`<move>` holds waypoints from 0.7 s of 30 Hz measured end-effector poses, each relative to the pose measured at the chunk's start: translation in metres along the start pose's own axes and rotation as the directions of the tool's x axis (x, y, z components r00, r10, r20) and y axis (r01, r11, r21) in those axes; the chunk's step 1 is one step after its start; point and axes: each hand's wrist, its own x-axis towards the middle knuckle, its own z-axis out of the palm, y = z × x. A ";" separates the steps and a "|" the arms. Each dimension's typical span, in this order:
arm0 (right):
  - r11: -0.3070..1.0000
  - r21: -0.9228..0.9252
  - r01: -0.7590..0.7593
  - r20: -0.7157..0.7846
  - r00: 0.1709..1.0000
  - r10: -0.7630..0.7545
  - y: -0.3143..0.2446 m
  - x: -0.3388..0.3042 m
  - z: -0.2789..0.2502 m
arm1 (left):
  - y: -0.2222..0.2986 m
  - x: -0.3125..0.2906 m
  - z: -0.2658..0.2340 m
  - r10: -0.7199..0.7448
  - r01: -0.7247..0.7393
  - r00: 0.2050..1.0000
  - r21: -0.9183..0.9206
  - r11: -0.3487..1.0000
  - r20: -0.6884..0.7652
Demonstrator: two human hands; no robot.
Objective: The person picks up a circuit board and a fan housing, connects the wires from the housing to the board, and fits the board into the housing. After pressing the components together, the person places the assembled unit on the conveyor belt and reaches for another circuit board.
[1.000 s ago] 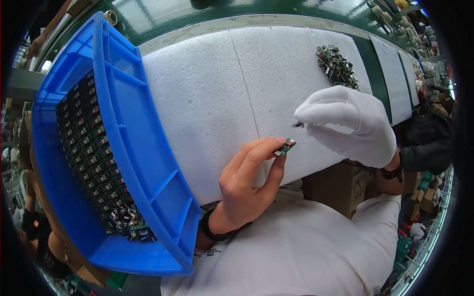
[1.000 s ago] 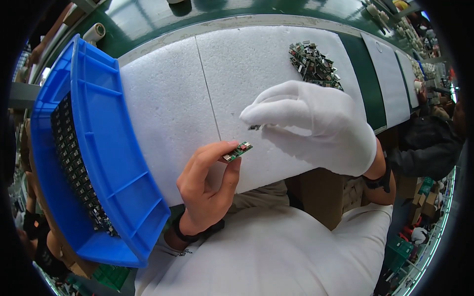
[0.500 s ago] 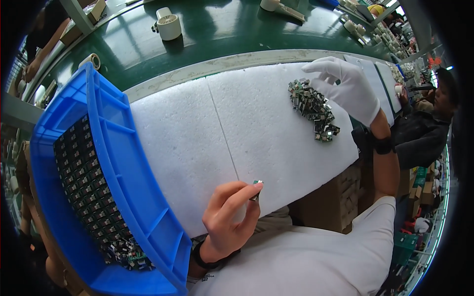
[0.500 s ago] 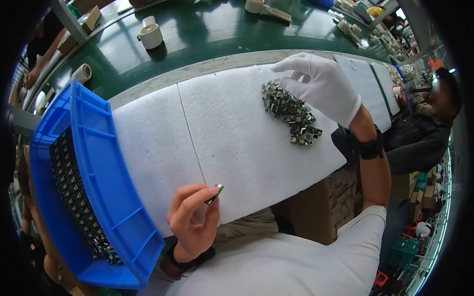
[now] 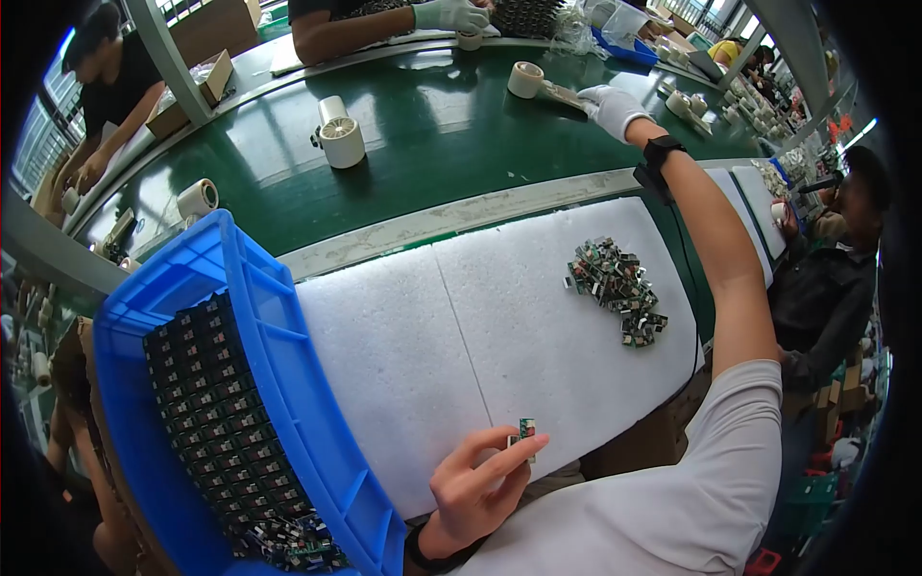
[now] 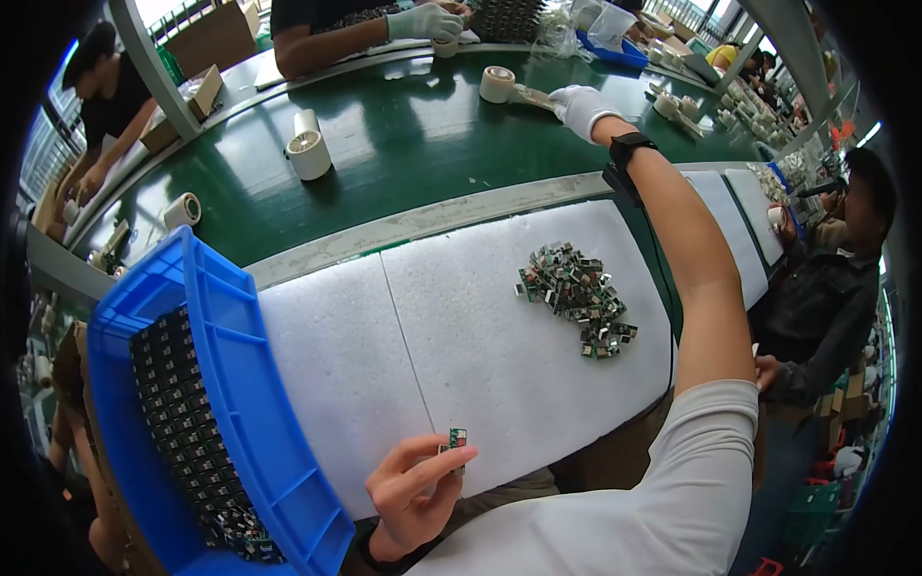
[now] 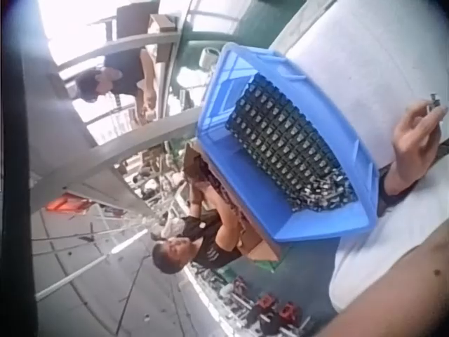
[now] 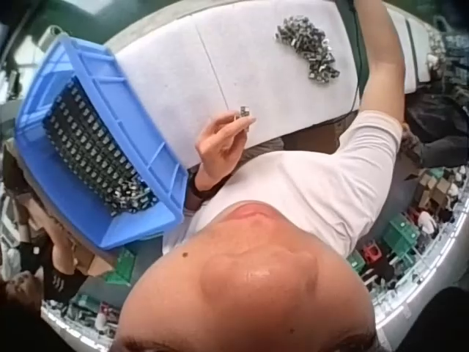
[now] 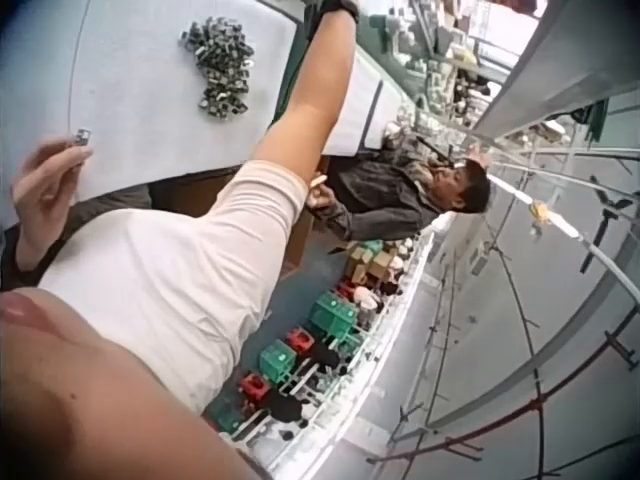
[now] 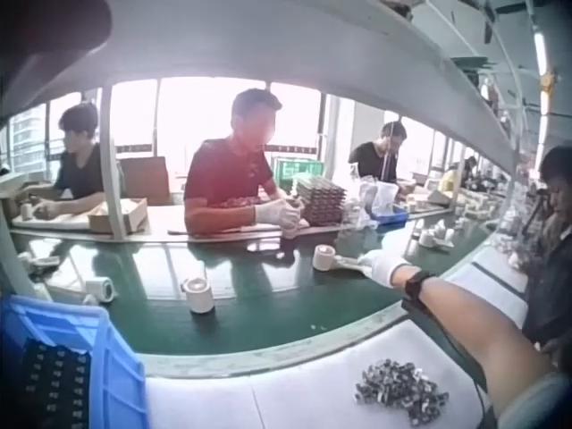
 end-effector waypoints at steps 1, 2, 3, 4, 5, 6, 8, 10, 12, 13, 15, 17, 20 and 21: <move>0.999 -0.038 0.035 -0.024 0.999 -0.036 -0.003 0.009 0.008 | 0.000 0.000 0.000 -0.007 0.007 1.000 0.002 1.000 0.017; 0.995 -0.081 0.064 -0.044 0.997 -0.068 -0.002 0.017 0.015 | 0.000 0.000 0.000 -0.014 0.014 0.999 -0.001 1.000 0.036; 0.994 -0.083 0.070 -0.047 0.996 -0.074 -0.001 0.023 0.023 | -0.001 0.000 0.001 -0.011 0.011 0.999 -0.001 1.000 0.030; 0.995 -0.073 0.067 -0.037 0.997 -0.070 0.001 0.029 0.031 | -0.001 0.000 0.001 -0.012 0.012 0.999 -0.017 1.000 0.032; 0.996 -0.060 0.069 -0.024 0.997 -0.070 -0.005 0.033 0.033 | -0.002 0.000 0.001 -0.016 0.017 0.999 -0.031 0.999 0.031; 0.996 -0.047 0.069 -0.011 0.997 -0.070 -0.009 0.037 0.034 | -0.002 0.000 0.001 -0.019 0.021 0.999 -0.046 0.999 0.032; 0.996 -0.077 0.033 0.037 0.999 -0.031 -0.015 0.044 0.031 | -0.004 0.001 0.002 -0.019 0.020 1.000 -0.056 0.998 0.025; 0.989 -0.136 -0.051 0.125 0.990 0.068 -0.027 0.047 0.026 | -0.005 0.001 0.000 -0.015 0.017 0.999 -0.075 0.997 0.028; 0.991 -0.124 -0.051 0.114 0.991 0.065 -0.041 0.044 0.022 | -0.004 0.003 -0.002 -0.017 0.019 0.999 -0.080 0.997 0.035; 0.992 -0.110 -0.056 0.104 0.992 0.067 -0.046 0.041 0.019 | -0.003 0.004 -0.002 -0.019 0.023 0.999 -0.085 0.996 0.046; 0.993 -0.100 -0.058 0.095 0.993 0.068 -0.052 0.041 0.017 | -0.003 0.004 -0.003 -0.022 0.027 0.998 -0.094 0.995 0.054; 0.999 -0.010 -0.031 0.108 0.994 0.032 -0.057 0.041 0.017 | -0.003 0.004 -0.003 -0.022 0.027 0.998 -0.086 0.996 0.060; 0.993 0.103 -0.050 0.170 0.985 0.032 -0.068 0.037 0.003 | -0.004 0.003 -0.002 -0.016 0.022 0.998 -0.090 0.996 0.062; 0.981 0.172 -0.087 0.231 0.972 0.045 -0.075 0.032 -0.007 | -0.005 0.003 -0.002 -0.015 0.021 0.998 -0.095 0.995 0.063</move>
